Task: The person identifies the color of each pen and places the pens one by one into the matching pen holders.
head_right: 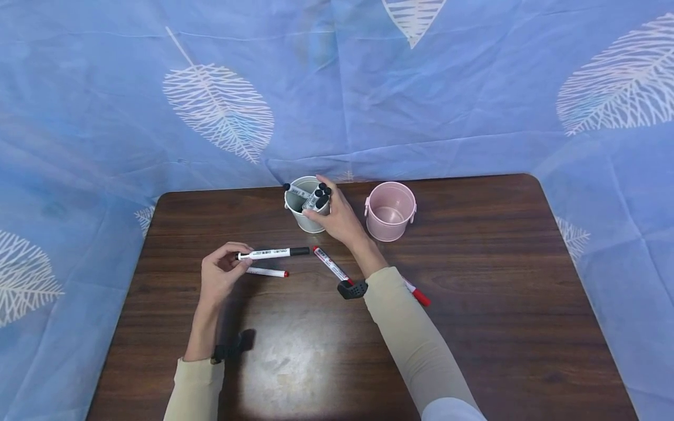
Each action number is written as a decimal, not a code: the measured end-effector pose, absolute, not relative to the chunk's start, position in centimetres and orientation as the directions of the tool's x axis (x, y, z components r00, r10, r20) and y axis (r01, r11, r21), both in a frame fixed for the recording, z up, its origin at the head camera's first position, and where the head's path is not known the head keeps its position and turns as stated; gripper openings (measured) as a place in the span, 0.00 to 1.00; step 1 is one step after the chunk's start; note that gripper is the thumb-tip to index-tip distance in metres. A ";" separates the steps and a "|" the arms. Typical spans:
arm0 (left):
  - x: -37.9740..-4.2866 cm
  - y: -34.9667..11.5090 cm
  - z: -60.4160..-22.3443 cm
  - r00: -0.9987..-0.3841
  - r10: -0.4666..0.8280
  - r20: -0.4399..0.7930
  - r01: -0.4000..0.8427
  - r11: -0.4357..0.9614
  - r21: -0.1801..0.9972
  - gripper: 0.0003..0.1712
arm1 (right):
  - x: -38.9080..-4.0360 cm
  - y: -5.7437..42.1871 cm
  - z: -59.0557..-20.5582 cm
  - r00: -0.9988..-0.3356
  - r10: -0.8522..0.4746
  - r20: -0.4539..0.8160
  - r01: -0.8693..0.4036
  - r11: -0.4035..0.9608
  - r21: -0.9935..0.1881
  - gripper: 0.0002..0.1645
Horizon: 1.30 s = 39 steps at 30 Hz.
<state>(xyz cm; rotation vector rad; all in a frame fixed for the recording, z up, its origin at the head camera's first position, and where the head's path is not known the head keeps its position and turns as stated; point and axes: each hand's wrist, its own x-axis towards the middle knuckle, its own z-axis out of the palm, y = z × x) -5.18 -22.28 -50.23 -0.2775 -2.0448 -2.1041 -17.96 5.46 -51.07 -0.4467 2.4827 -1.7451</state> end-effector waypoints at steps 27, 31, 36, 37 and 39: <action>-7.6 -23.2 -48.3 -0.927 -0.167 0.337 0.349 -0.050 0.936 0.10 | -17.9 5.5 -50.7 -0.954 -0.287 0.086 -0.183 0.331 -0.926 0.50; -8.1 -23.1 -47.8 -0.915 -0.185 0.360 0.379 -0.080 0.922 0.11 | -17.9 5.5 -50.7 -0.954 -0.287 0.091 -0.188 0.330 -0.925 0.50; -8.9 -22.8 -47.1 -0.896 -0.207 0.394 0.421 -0.108 0.901 0.11 | -17.8 5.6 -50.7 -0.957 -0.279 0.082 -0.178 0.339 -0.924 0.50; -9.0 -22.8 -47.0 -0.893 -0.208 0.398 0.425 -0.108 0.899 0.11 | -17.8 5.6 -50.7 -0.957 -0.278 0.082 -0.178 0.339 -0.924 0.50; -9.2 -22.7 -46.8 -0.892 -0.207 0.403 0.430 -0.107 0.897 0.11 | -17.8 5.5 -50.8 -0.957 -0.278 0.086 -0.180 0.336 -0.924 0.50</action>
